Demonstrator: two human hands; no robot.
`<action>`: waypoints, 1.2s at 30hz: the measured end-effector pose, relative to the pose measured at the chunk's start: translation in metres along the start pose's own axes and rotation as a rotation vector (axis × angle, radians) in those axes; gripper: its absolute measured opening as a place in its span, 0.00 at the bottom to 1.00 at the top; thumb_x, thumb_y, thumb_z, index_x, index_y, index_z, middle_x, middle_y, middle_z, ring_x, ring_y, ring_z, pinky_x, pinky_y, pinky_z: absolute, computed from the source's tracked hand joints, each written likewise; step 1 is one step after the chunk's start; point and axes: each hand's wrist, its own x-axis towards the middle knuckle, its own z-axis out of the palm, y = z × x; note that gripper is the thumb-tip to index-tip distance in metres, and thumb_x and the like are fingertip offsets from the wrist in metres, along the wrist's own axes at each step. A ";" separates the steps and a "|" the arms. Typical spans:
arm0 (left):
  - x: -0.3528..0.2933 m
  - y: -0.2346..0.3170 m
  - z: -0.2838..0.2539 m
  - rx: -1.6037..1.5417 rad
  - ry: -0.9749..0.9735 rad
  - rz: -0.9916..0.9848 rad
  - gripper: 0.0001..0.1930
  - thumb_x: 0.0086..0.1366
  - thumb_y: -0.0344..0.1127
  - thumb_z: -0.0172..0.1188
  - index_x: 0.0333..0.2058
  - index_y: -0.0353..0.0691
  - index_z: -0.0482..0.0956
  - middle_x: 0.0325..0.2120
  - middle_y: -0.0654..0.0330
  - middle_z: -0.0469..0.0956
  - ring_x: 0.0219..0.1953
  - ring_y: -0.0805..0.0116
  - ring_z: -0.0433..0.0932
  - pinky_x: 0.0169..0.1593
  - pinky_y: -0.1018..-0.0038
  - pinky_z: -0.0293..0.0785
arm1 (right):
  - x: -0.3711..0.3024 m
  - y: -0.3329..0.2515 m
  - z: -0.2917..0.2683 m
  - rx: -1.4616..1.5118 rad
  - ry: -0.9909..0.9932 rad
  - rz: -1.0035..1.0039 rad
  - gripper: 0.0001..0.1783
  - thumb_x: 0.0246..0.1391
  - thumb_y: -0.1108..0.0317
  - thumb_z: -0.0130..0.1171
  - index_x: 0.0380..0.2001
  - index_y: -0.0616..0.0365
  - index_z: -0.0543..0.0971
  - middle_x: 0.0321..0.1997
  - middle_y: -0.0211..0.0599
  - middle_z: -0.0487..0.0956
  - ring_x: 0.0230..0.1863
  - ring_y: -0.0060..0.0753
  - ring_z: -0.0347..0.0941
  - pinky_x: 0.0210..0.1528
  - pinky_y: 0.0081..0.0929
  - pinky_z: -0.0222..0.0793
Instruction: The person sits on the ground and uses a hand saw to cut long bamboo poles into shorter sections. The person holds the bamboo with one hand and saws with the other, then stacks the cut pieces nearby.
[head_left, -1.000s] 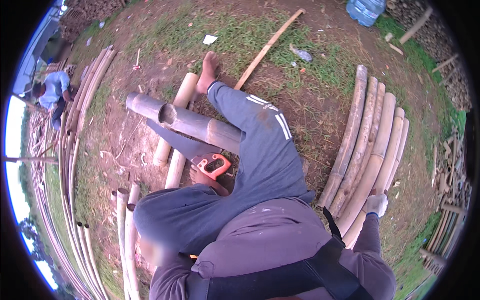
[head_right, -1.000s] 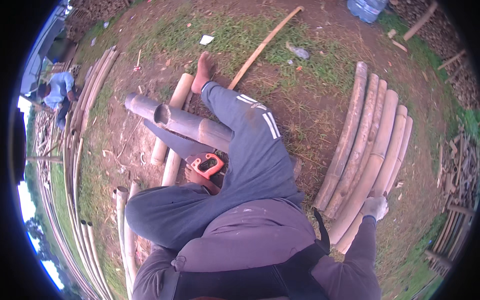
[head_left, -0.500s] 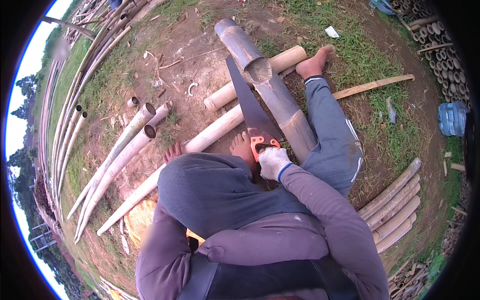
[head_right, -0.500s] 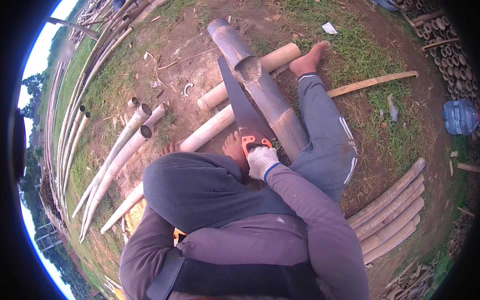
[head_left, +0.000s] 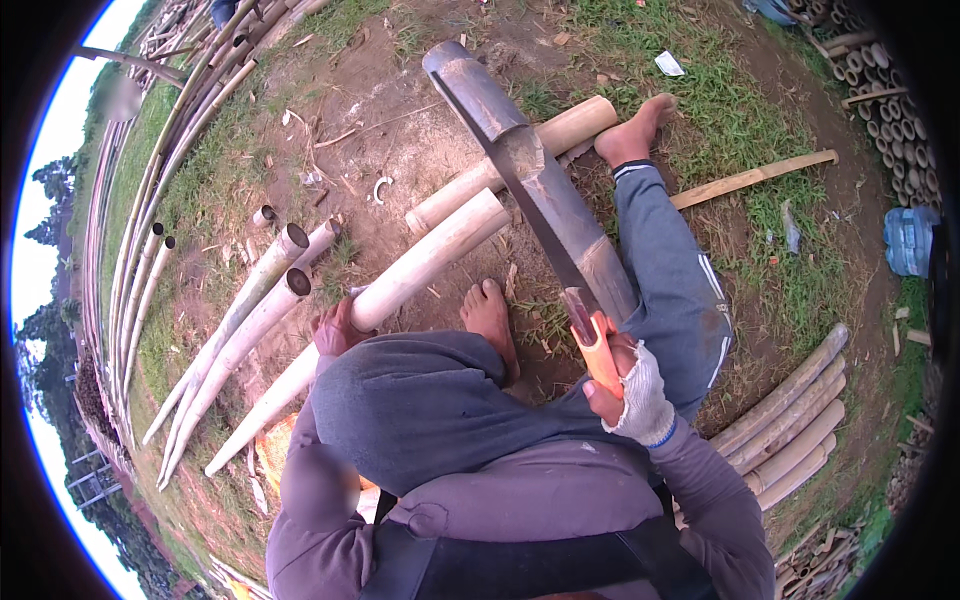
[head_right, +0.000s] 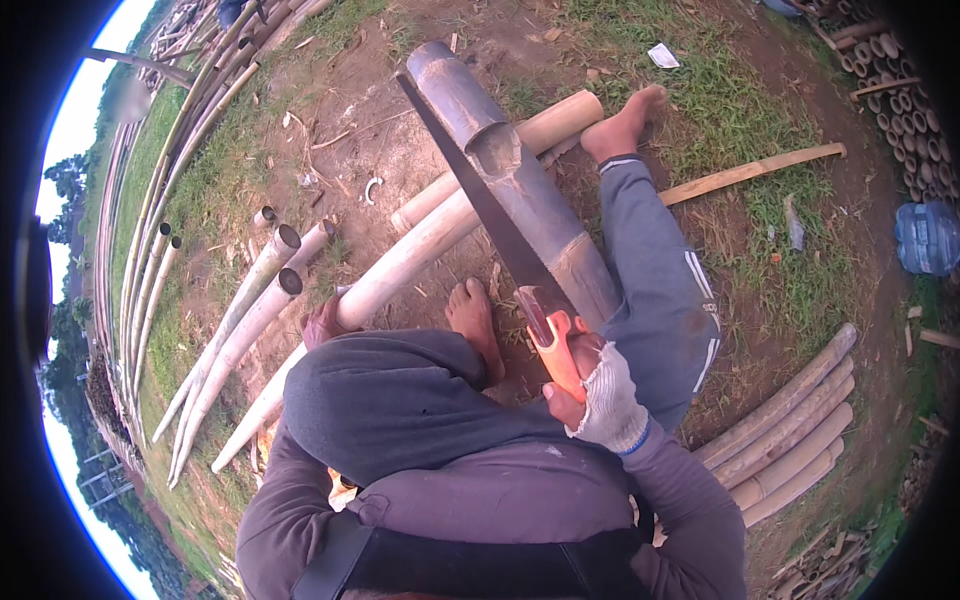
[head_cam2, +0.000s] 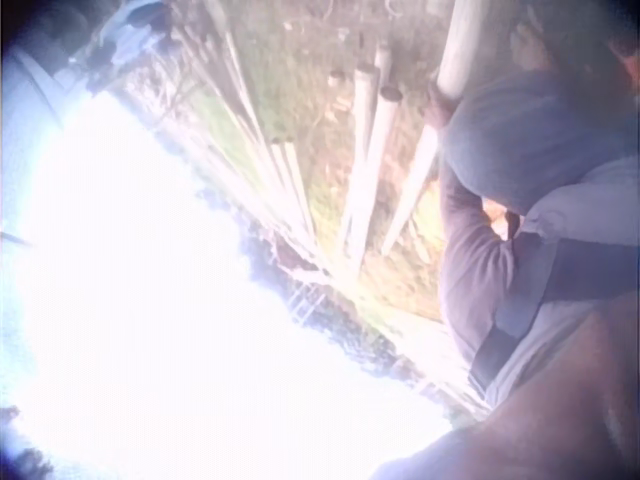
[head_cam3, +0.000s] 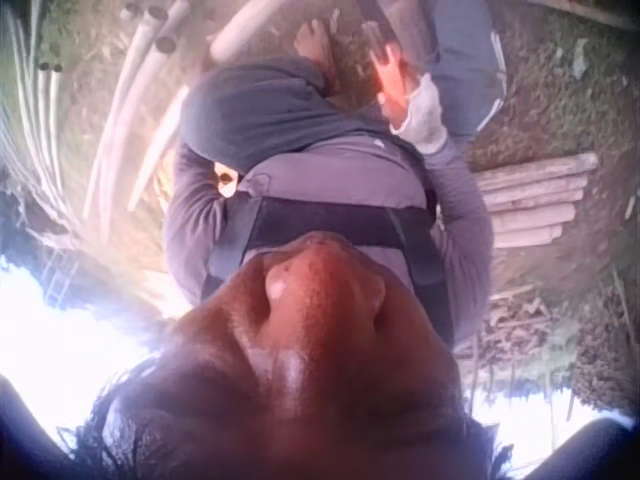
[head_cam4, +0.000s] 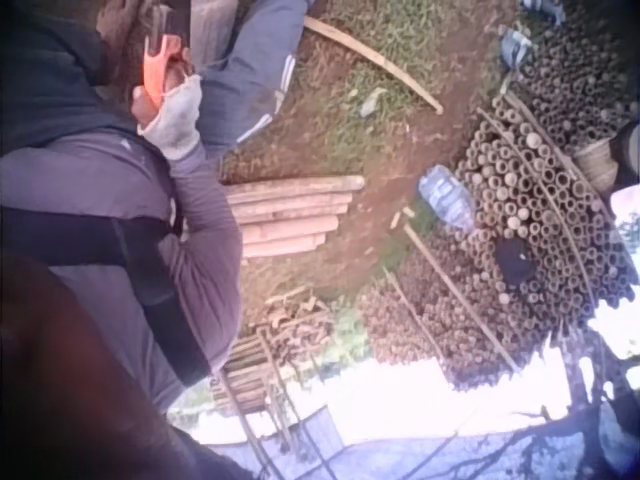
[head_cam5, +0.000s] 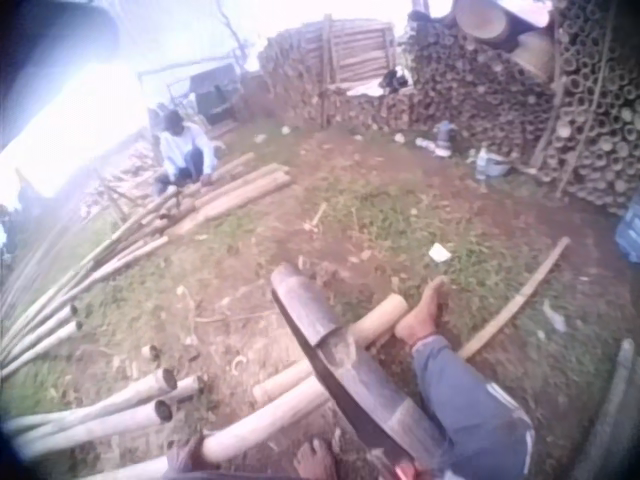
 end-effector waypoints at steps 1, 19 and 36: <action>-0.004 -0.004 -0.023 -0.007 0.005 0.004 0.45 0.45 0.53 0.80 0.63 0.51 0.77 0.51 0.54 0.86 0.55 0.50 0.84 0.63 0.48 0.71 | -0.003 -0.014 -0.019 -0.088 0.070 0.051 0.28 0.60 0.62 0.64 0.58 0.71 0.77 0.44 0.53 0.79 0.45 0.56 0.78 0.50 0.49 0.73; 0.284 0.503 -0.213 -0.291 0.077 0.573 0.54 0.53 0.72 0.72 0.70 0.41 0.75 0.58 0.41 0.85 0.60 0.40 0.84 0.64 0.57 0.80 | -0.234 0.153 -0.057 -0.827 0.207 1.571 0.26 0.69 0.49 0.63 0.59 0.56 0.84 0.49 0.58 0.89 0.50 0.49 0.90 0.54 0.47 0.84; 0.127 0.097 -0.099 -0.111 -0.127 0.481 0.47 0.63 0.56 0.74 0.75 0.45 0.63 0.67 0.39 0.72 0.69 0.34 0.71 0.73 0.44 0.67 | 0.076 0.345 -0.141 -0.495 0.024 0.661 0.31 0.65 0.56 0.69 0.67 0.54 0.75 0.54 0.63 0.85 0.57 0.66 0.82 0.60 0.51 0.77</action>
